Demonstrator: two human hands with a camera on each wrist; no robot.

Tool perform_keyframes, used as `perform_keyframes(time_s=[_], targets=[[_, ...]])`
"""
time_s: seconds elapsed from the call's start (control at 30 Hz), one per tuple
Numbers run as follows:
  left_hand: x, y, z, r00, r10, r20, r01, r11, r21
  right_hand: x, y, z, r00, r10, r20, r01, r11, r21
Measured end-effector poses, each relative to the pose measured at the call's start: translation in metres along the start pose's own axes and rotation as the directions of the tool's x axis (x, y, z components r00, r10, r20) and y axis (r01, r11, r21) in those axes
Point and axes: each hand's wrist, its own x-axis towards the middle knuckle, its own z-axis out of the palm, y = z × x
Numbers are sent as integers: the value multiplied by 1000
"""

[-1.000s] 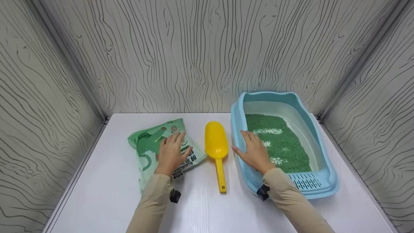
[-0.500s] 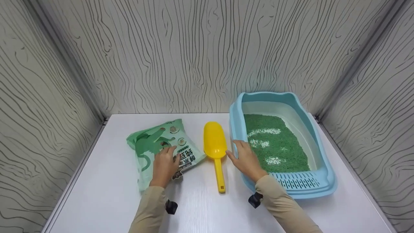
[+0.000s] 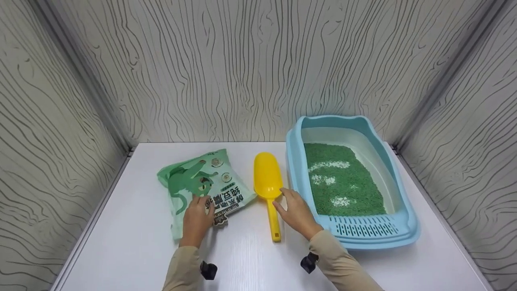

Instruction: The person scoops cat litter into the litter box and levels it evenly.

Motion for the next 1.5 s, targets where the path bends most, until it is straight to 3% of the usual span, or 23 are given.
perform_keyframes(time_s=[0.13, 0.27, 0.37, 0.73, 0.9, 1.03, 1.2, 1.33, 1.5], targets=[[-9, -9, 2, 998, -62, -7, 62, 998, -22, -4, 0, 9, 1000, -19, 5, 19, 1000, 16], [-18, -19, 4, 993, -74, -92, 73, 997, -19, -8, 0, 19, 999, -32, 14, 31, 999, 25], [-24, -27, 4, 982, -110, -152, 109, 994, -16, -11, -2, 25, 999, -26, 20, 25, 999, 30], [-40, -54, 1, 932, -281, -229, 279, 959, -43, -19, -9, 44, 1000, -9, 29, 8, 1000, 25], [-46, -62, -2, 899, -416, -136, 406, 909, -99, -23, -12, 52, 997, -70, -28, 71, 997, 26], [-50, -67, -4, 841, -541, 15, 538, 833, -126, -24, -12, 56, 997, -71, 3, 71, 997, 38], [-54, -72, -2, 777, -601, 186, 627, 764, -150, -23, -14, 59, 998, -25, 62, 22, 999, 45], [-54, -75, -1, 750, -615, 243, 656, 739, -154, -23, -16, 60, 998, -11, 69, 8, 999, 34], [-53, -79, -3, 743, -618, 255, 665, 724, -184, -23, -16, 63, 998, -8, 64, 4, 999, 49]])
